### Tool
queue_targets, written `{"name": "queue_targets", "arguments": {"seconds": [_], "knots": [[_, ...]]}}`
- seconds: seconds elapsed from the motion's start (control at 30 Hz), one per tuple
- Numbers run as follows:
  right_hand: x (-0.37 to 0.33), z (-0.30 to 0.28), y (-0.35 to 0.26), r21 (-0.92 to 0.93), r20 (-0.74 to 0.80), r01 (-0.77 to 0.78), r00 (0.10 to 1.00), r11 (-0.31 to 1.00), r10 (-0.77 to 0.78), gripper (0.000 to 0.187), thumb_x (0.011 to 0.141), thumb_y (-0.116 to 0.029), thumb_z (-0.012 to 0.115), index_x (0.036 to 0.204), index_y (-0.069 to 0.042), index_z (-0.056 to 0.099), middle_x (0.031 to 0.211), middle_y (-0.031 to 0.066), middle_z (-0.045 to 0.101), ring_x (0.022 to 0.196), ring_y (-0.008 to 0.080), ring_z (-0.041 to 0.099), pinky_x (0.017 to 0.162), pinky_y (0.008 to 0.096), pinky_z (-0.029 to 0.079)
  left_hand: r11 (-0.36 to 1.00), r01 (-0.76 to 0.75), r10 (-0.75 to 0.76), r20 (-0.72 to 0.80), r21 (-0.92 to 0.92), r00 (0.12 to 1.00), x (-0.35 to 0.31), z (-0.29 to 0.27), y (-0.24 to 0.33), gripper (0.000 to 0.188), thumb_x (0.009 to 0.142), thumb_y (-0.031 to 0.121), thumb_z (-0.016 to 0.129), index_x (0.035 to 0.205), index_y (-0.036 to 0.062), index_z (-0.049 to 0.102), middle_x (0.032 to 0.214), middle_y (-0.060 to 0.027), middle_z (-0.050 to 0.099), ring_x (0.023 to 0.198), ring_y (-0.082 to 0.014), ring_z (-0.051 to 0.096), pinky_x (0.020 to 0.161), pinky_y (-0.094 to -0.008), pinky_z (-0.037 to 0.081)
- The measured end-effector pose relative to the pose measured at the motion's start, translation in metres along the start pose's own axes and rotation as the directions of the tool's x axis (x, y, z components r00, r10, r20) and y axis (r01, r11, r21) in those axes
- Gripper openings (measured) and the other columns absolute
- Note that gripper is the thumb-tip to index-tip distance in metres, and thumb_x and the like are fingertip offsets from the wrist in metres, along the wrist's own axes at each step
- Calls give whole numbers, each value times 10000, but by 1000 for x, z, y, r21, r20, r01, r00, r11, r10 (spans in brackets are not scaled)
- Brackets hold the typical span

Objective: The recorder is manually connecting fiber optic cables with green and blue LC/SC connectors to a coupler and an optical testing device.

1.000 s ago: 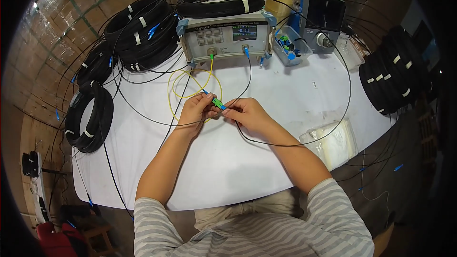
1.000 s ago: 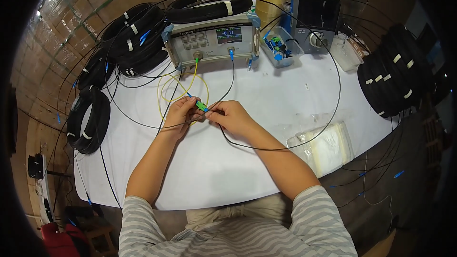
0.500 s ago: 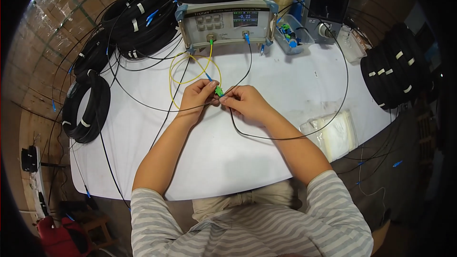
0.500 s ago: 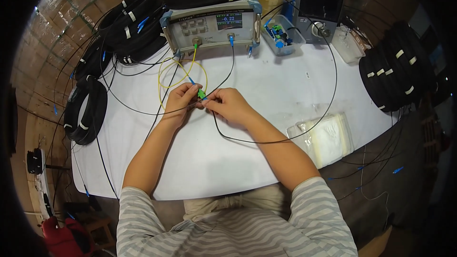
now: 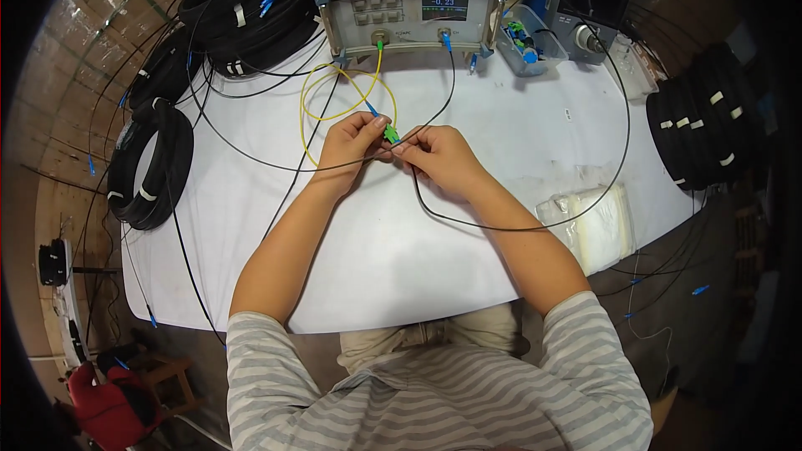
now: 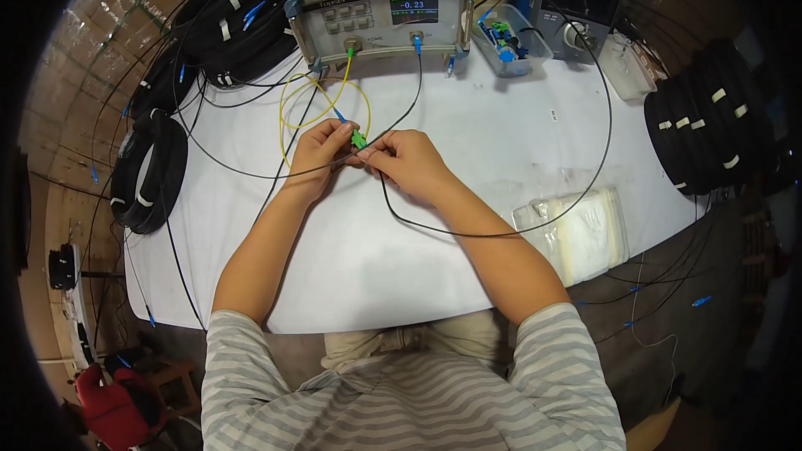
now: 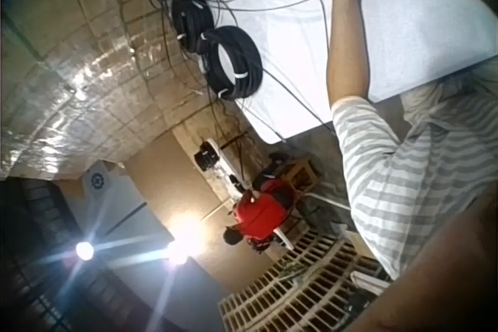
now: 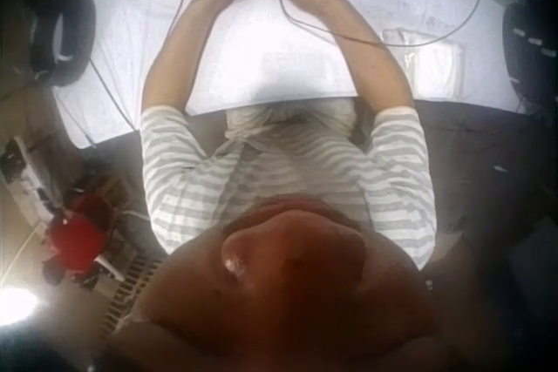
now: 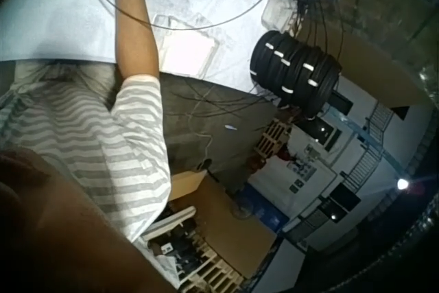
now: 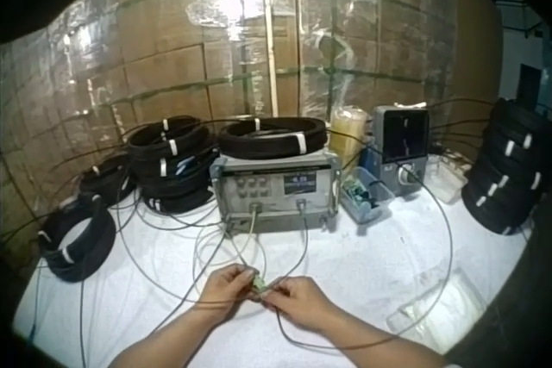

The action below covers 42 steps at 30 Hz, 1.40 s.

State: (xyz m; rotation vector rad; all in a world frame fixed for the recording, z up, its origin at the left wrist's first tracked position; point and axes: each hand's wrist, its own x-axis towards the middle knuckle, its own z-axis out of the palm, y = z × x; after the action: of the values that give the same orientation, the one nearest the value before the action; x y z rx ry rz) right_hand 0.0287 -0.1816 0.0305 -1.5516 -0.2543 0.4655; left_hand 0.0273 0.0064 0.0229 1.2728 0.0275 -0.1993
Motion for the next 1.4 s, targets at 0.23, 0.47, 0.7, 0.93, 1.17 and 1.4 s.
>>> {"name": "queue_targets", "arguments": {"seconds": [0.23,0.47,0.7,0.93,1.17,1.4], "knots": [[0,-1,15,-54,1,98,995,994,-98,210,899,-151,660,890,58,678,689,48,657,556,78,538,498,233,405,998,-44,43,21,46,999,-7,6,-6,240,940,227,656,1028,6,621,821,-10,618,714,-79,583,665,-209,497],[-2,2,10,-4,2,124,992,992,-124,228,897,-170,668,878,57,675,689,44,663,580,75,560,520,232,421,996,-35,33,26,83,999,-3,0,-10,248,958,245,627,1009,3,608,841,-34,640,721,-84,604,649,-219,507],[1,-1,11,-76,-1,113,994,991,-113,211,893,-169,672,873,41,680,663,32,653,554,65,546,507,225,410,996,-51,49,34,69,998,-1,1,-7,253,984,268,589,989,16,593,826,-33,639,706,-91,616,610,-211,507],[1,-1,10,-208,-18,143,988,968,-150,240,864,-214,697,867,26,703,675,54,685,564,105,598,547,249,456,996,-59,56,49,61,997,-3,-1,-5,235,979,246,599,986,11,602,818,-28,633,704,-88,605,632,-220,501],[2,-1,13,-286,-24,179,981,942,-193,249,853,-245,707,863,4,710,669,59,692,590,128,634,574,266,480,998,-42,41,30,39,999,-3,2,-5,207,960,210,631,954,2,626,834,-27,639,727,-83,597,668,-223,491],[0,-1,10,-300,-47,137,986,944,-158,267,855,-268,713,868,-1,707,674,62,686,593,131,635,578,272,482,980,-70,61,51,185,997,-7,7,-2,238,951,212,646,1009,-19,653,872,-26,660,806,-88,600,737,-225,489]]}}
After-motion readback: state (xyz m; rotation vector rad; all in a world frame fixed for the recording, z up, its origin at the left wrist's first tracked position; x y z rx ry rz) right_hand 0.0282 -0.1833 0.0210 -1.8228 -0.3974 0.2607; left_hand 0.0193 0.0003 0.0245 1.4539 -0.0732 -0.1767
